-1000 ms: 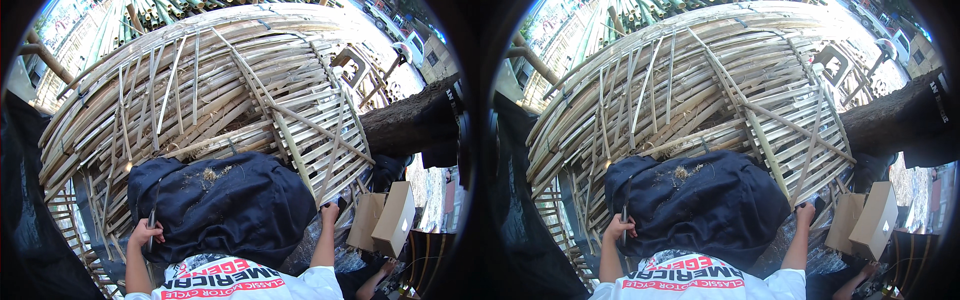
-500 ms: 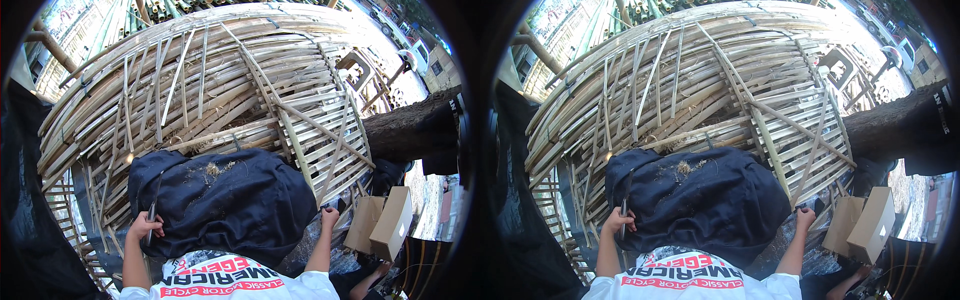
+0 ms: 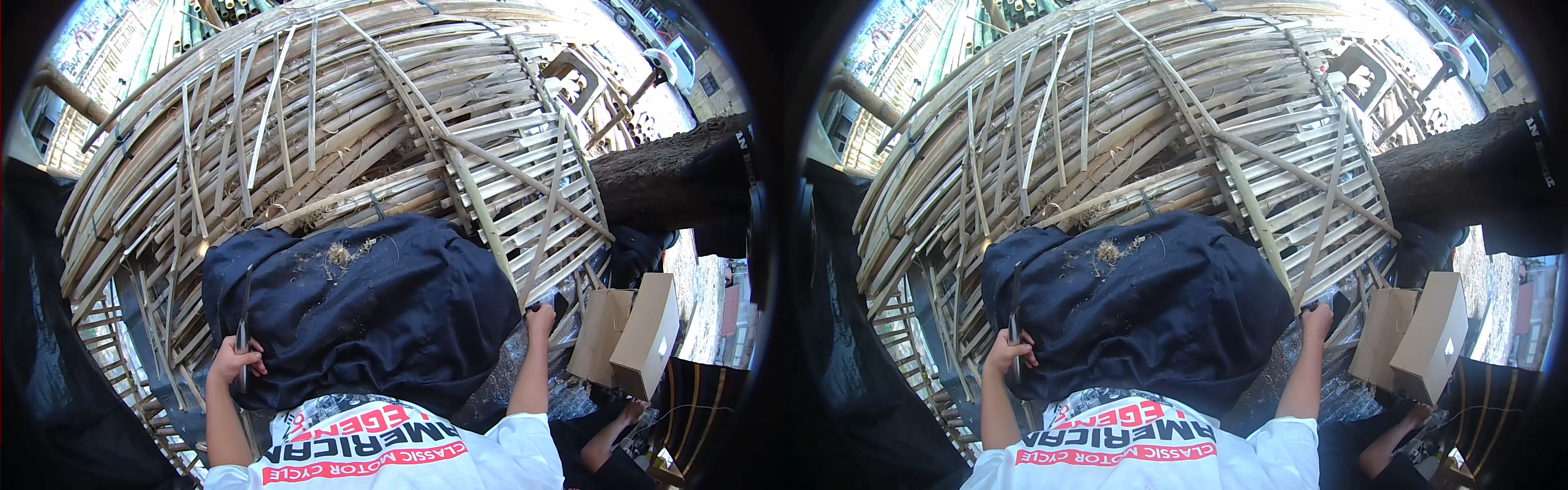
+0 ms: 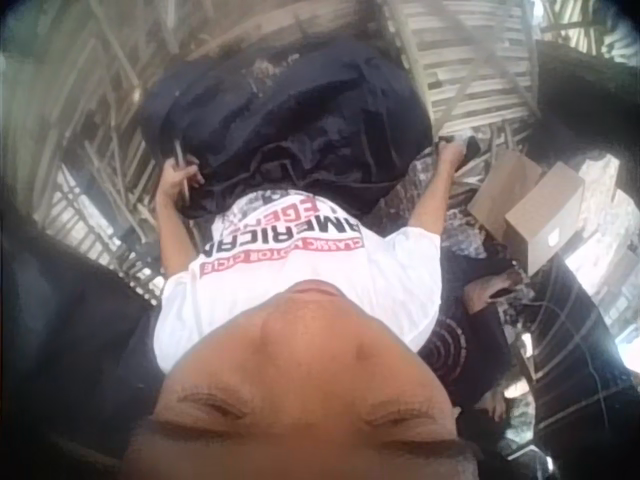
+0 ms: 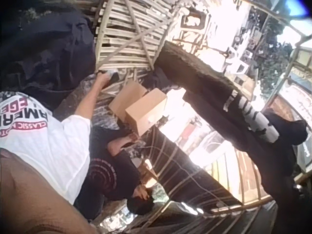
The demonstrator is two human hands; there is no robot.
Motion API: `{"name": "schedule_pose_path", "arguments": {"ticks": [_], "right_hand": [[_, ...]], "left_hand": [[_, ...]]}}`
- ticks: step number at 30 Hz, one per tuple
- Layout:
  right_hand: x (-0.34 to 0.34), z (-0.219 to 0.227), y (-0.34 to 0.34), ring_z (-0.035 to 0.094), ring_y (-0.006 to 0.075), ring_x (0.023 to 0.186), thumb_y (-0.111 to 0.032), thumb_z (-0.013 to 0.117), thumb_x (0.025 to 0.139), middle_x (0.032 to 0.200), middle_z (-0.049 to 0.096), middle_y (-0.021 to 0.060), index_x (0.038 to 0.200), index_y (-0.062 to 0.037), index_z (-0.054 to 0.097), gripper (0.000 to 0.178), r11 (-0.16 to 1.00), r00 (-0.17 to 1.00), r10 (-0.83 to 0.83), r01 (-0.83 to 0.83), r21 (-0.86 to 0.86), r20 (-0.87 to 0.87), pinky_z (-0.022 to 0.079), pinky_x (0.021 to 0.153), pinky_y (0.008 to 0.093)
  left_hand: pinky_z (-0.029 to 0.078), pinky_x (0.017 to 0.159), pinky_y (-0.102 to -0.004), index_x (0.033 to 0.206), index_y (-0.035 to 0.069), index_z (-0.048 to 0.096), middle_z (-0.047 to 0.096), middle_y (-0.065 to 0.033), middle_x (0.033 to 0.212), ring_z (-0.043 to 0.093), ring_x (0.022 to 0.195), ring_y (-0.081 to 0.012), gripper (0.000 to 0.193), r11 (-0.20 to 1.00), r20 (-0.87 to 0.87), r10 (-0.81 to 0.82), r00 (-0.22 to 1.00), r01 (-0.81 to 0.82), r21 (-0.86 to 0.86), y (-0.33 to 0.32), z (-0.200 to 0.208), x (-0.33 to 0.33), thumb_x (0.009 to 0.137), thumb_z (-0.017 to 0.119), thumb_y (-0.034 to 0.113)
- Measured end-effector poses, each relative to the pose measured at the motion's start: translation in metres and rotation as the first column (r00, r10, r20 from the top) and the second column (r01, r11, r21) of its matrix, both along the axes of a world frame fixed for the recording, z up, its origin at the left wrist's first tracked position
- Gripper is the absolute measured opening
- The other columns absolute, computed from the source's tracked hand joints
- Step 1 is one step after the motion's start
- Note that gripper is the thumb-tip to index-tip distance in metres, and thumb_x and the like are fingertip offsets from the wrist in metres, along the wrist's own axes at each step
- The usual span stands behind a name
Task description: The person shaves bamboo strips using a machete and weaves a strip into a curved wooden frame.
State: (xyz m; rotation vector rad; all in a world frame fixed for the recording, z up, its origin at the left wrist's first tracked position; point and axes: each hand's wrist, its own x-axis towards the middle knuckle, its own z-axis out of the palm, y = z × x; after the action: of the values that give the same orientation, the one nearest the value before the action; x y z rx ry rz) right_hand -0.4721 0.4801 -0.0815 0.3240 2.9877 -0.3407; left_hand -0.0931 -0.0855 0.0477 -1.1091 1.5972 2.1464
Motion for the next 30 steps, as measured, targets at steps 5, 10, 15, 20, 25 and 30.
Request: {"name": "schedule_pose_path", "arguments": {"ticks": [5, 10, 15, 20, 25, 30], "right_hand": [[0.001, -0.017, 0.019, 0.066, 0.0330, 0.069, -0.012, 0.068, 0.071, 0.070, 0.066, 0.0183, 0.071, 0.0016, 0.065, 0.014, 0.993, 0.979, -0.070, 0.050, -0.109, -0.194, 0.053, 0.071, 0.0414], [0.007, -0.020, 0.048, 0.059, 0.0180, 0.054, -0.011, 0.062, 0.076, 0.060, 0.059, 0.0091, 0.072, 0.0001, 0.056, 0.013, 0.883, 0.931, -0.267, 0.134, -0.449, -0.248, 0.049, 0.053, 0.0353], [0.015, 0.052, -0.017, 0.052, 0.0078, 0.048, 0.000, 0.060, 0.084, 0.066, 0.057, 0.0037, 0.095, -0.0003, 0.055, 0.012, 0.622, 0.877, -0.388, 0.022, -0.782, -0.284, 0.043, 0.038, 0.0213], [0.017, 0.148, -0.145, 0.055, 0.0069, 0.059, 0.002, 0.060, 0.089, 0.077, 0.059, 0.0052, 0.110, 0.0000, 0.055, 0.022, 0.396, 0.895, -0.229, -0.273, -0.877, -0.382, 0.047, 0.048, 0.0211], [0.065, 0.195, -0.251, 0.063, 0.0088, 0.075, 0.005, 0.068, 0.084, 0.084, 0.067, 0.0058, 0.097, 0.0014, 0.067, 0.014, 0.037, 0.938, 0.162, -0.316, -0.948, -0.306, 0.051, 0.068, 0.0199], [0.137, 0.209, -0.294, 0.066, 0.0191, 0.104, 0.001, 0.075, 0.077, 0.088, 0.072, 0.0034, 0.086, -0.0071, 0.072, 0.013, -0.202, 0.794, 0.548, -0.179, -0.963, -0.262, 0.015, 0.114, 0.0512]], "left_hand": [[0.057, 0.051, -0.0316, 0.092, -0.003, 0.060, 0.067, -0.0150, 0.068, 0.070, 0.061, -0.0265, 0.021, 1.000, -0.004, -0.002, 1.000, 0.002, 0.002, 0.000, -0.002, 0.000, 0.077, 0.071, 0.006], [0.057, 0.051, -0.0320, 0.093, -0.004, 0.060, 0.067, -0.0160, 0.069, 0.070, 0.062, -0.0271, 0.022, 1.000, -0.005, -0.020, 1.000, 0.020, 0.002, 0.000, 0.000, -0.002, 0.076, 0.071, 0.006], [0.054, 0.045, -0.0299, 0.085, -0.003, 0.061, 0.061, -0.0077, 0.060, 0.065, 0.052, -0.0210, 0.015, 0.994, -0.060, 0.084, 0.995, -0.089, -0.070, 0.011, -0.003, -0.002, 0.077, 0.072, 0.004], [0.039, 0.039, -0.0228, 0.082, 0.003, 0.054, 0.053, -0.0007, 0.057, 0.051, 0.042, -0.0088, 0.016, 0.888, -0.058, 0.107, 0.993, -0.122, -0.444, 0.055, 0.021, -0.009, 0.081, 0.070, 0.006], [0.042, 0.047, -0.0219, 0.095, 0.002, 0.052, 0.053, -0.0013, 0.068, 0.051, 0.051, -0.0074, 0.012, 0.974, -0.244, 0.064, 0.968, -0.114, -0.197, 0.090, 0.063, -0.044, 0.091, 0.059, 0.010], [0.050, 0.064, -0.0252, 0.117, 0.002, 0.041, 0.055, -0.0051, 0.082, 0.056, 0.069, -0.0098, 0.025, 0.984, -0.416, -0.092, 0.905, 0.019, -0.177, 0.122, 0.066, -0.099, 0.100, 0.047, 0.019]]}}
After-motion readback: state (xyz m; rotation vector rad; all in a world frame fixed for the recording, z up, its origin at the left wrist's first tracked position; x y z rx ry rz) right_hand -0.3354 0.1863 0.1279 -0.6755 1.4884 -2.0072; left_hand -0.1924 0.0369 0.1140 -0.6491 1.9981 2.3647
